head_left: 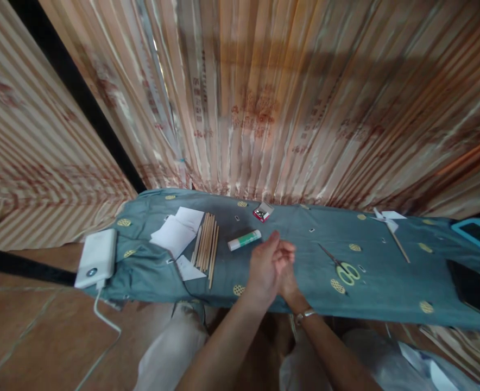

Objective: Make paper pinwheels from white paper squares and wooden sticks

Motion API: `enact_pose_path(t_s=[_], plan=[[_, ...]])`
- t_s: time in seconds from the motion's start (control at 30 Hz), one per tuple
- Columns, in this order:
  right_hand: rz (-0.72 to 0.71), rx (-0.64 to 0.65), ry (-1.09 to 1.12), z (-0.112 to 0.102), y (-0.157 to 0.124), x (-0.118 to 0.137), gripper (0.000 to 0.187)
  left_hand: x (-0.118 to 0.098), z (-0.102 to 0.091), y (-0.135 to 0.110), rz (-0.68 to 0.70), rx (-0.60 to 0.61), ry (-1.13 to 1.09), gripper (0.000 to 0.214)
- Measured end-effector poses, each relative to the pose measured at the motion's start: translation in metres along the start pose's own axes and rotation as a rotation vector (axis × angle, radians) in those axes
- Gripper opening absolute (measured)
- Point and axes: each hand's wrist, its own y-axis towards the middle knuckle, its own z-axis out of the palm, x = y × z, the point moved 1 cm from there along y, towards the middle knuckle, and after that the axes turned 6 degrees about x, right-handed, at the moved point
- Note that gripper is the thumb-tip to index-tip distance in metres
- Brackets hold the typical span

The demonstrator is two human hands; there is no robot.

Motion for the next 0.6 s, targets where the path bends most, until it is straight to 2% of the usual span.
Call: enact_pose_path(t_s=[0.13,0.23,0.33,0.43,0.5,0.6], plan=[[0.077,-0.033,-0.071,0.0,0.002,0.006,0.042,-0.018,0.015,0.035,0.171,-0.037,-0.061,0.037],[0.098,-0.042,-0.109,0.001,0.003,0.01,0.043,-0.05,0.0,0.057,0.349,-0.089,0.044,0.031],[0.125,-0.038,-0.148,0.002,0.003,0.01,0.043,-0.084,-0.042,0.072,0.488,-0.204,0.232,0.029],[0.129,-0.017,-0.155,0.002,0.003,0.008,0.043,-0.111,-0.094,0.079,0.585,-0.393,0.486,0.026],[0.13,-0.008,-0.149,0.002,0.002,0.008,0.043,-0.121,-0.126,0.077,0.547,-0.511,0.855,0.027],[0.126,-0.004,-0.143,0.002,0.001,0.007,0.042,-0.129,-0.168,0.062,0.483,-0.574,1.046,0.018]])
